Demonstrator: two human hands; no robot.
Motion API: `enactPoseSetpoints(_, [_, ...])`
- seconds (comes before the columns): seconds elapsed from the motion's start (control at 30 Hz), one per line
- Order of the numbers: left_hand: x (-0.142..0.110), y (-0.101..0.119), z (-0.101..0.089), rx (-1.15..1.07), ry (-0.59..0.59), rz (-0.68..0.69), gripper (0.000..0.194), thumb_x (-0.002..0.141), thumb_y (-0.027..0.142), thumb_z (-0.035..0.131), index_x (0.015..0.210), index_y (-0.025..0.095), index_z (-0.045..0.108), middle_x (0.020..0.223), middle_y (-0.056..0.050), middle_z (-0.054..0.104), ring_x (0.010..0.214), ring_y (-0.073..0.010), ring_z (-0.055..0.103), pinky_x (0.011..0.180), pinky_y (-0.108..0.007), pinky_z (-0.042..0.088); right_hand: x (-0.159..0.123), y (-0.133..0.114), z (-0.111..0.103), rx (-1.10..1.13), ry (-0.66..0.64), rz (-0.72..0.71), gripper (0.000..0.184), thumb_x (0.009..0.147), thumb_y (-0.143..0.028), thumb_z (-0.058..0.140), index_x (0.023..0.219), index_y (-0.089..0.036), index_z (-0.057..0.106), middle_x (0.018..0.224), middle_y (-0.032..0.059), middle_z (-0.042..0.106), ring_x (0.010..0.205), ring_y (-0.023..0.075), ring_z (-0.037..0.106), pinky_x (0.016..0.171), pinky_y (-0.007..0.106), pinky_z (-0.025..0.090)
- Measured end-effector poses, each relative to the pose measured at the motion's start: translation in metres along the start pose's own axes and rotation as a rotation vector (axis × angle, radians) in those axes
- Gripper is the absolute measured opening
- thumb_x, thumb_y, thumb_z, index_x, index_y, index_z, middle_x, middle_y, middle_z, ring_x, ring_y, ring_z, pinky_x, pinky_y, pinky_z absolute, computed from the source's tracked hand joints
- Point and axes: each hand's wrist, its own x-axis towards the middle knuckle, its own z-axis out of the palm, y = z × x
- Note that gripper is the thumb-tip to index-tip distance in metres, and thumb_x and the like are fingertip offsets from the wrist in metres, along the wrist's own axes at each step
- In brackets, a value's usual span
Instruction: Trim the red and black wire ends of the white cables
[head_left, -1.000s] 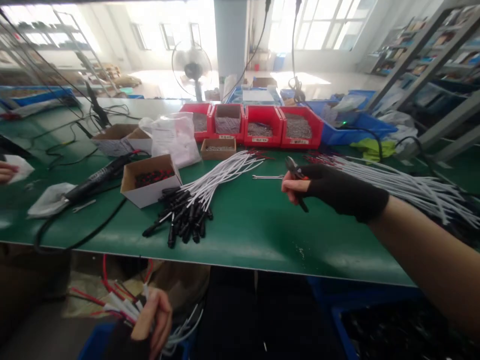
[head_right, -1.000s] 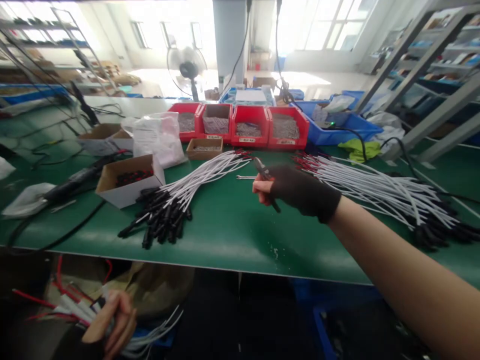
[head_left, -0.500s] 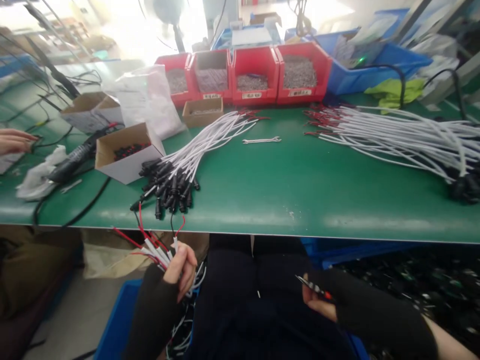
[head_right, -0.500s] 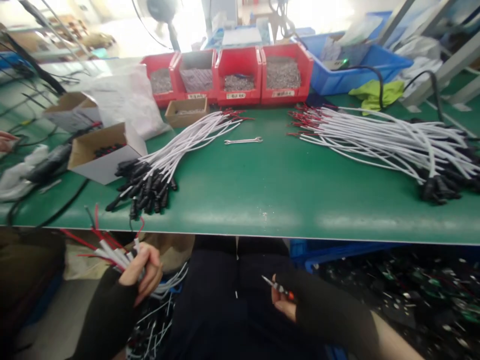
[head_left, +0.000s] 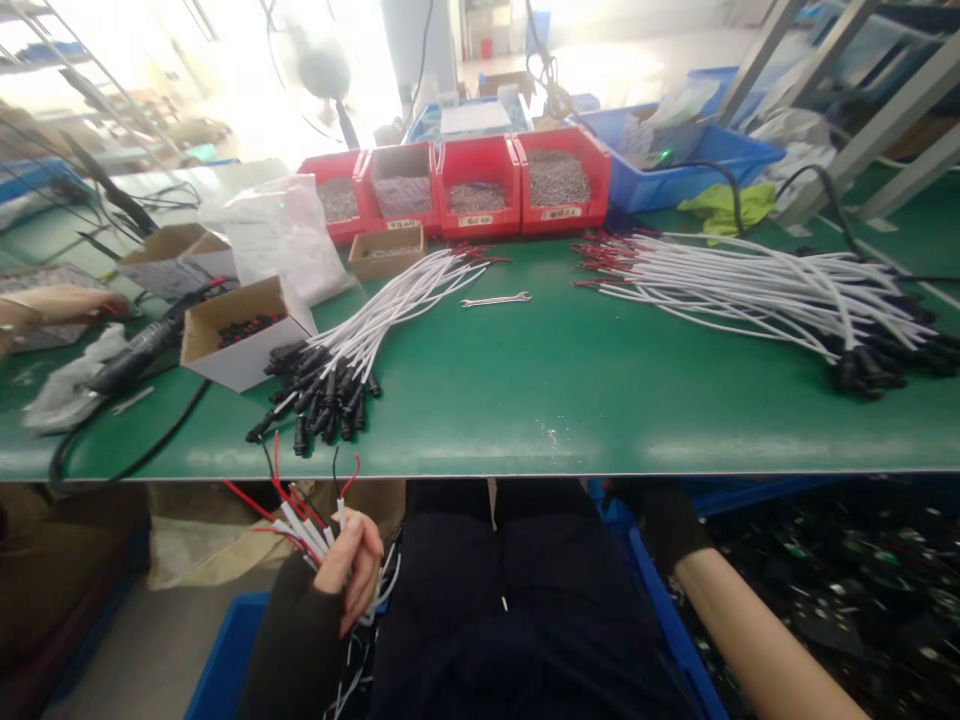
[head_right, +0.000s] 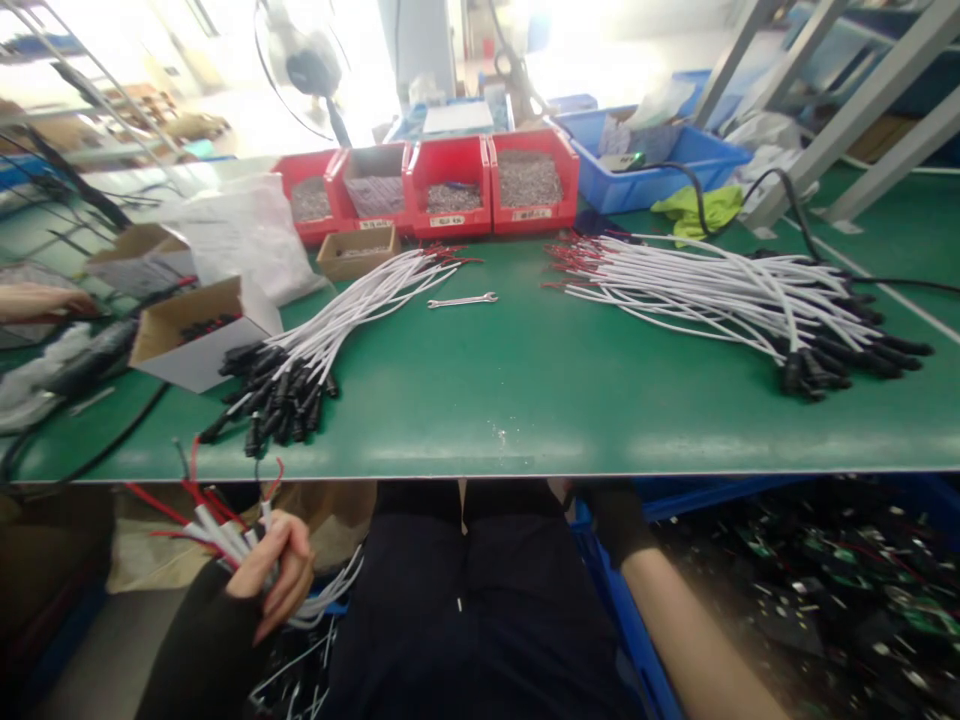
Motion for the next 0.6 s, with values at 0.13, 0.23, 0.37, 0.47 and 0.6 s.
enactPoseSetpoints(0.13, [0.001, -0.007, -0.003, -0.003, -0.030, 0.000, 0.042, 0.101, 0.051, 0.062, 0.075, 0.018, 0.057, 0.043, 0.014, 0.028, 0.035, -0.0010, 0.012, 0.036, -0.006, 0.021, -0.021, -0.009, 0.031, 0.228, -0.293, 0.062, 0.026, 0.105, -0.037, 0.056, 0.114, -0.015, 0.066, 0.079, -0.0007, 0.069, 0.073, 0.0167, 0.070, 0.074, 0.035, 0.058])
enactPoseSetpoints(0.23, [0.003, -0.011, 0.001, 0.021, -0.072, -0.013, 0.045, 0.102, 0.054, 0.059, 0.075, 0.018, 0.056, 0.043, 0.014, 0.028, 0.034, -0.0014, 0.014, 0.036, -0.008, 0.018, -0.040, -0.022, 0.067, 0.274, -0.438, 0.085, 0.009, 0.099, -0.021, 0.059, 0.102, -0.014, 0.064, 0.065, -0.0047, 0.065, 0.057, 0.0132, 0.064, 0.061, 0.028, 0.053])
enactPoseSetpoints(0.37, [0.004, -0.013, 0.016, 0.087, -0.153, -0.059, 0.054, 0.097, 0.066, 0.059, 0.075, 0.017, 0.058, 0.041, 0.013, 0.029, 0.033, -0.0021, 0.017, 0.036, -0.011, 0.018, -0.059, -0.058, 0.083, 0.219, -0.496, -0.029, 0.009, 0.086, -0.017, 0.058, 0.080, -0.014, 0.065, 0.062, -0.0008, 0.064, 0.058, 0.0148, 0.062, 0.062, 0.029, 0.048])
enactPoseSetpoints(0.47, [0.005, -0.010, 0.034, 0.149, -0.226, -0.115, 0.060, 0.093, 0.073, 0.058, 0.075, 0.016, 0.059, 0.042, 0.013, 0.030, 0.033, -0.0031, 0.019, 0.036, -0.014, 0.020, -0.070, -0.095, 0.074, 0.196, -0.373, -0.182, 0.013, 0.084, -0.024, 0.061, 0.075, -0.015, 0.065, 0.071, 0.0040, 0.068, 0.071, 0.0201, 0.065, 0.072, 0.034, 0.048])
enactPoseSetpoints(0.6, [0.007, -0.001, 0.060, 0.262, -0.334, -0.203, 0.066, 0.092, 0.077, 0.056, 0.075, 0.013, 0.066, 0.041, 0.011, 0.033, 0.033, -0.0048, 0.023, 0.035, -0.018, 0.020, -0.077, -0.123, 0.063, 0.310, -0.185, -0.234, 0.023, 0.089, -0.039, 0.062, 0.086, -0.017, 0.066, 0.076, 0.0026, 0.066, 0.073, 0.0198, 0.063, 0.070, 0.033, 0.047])
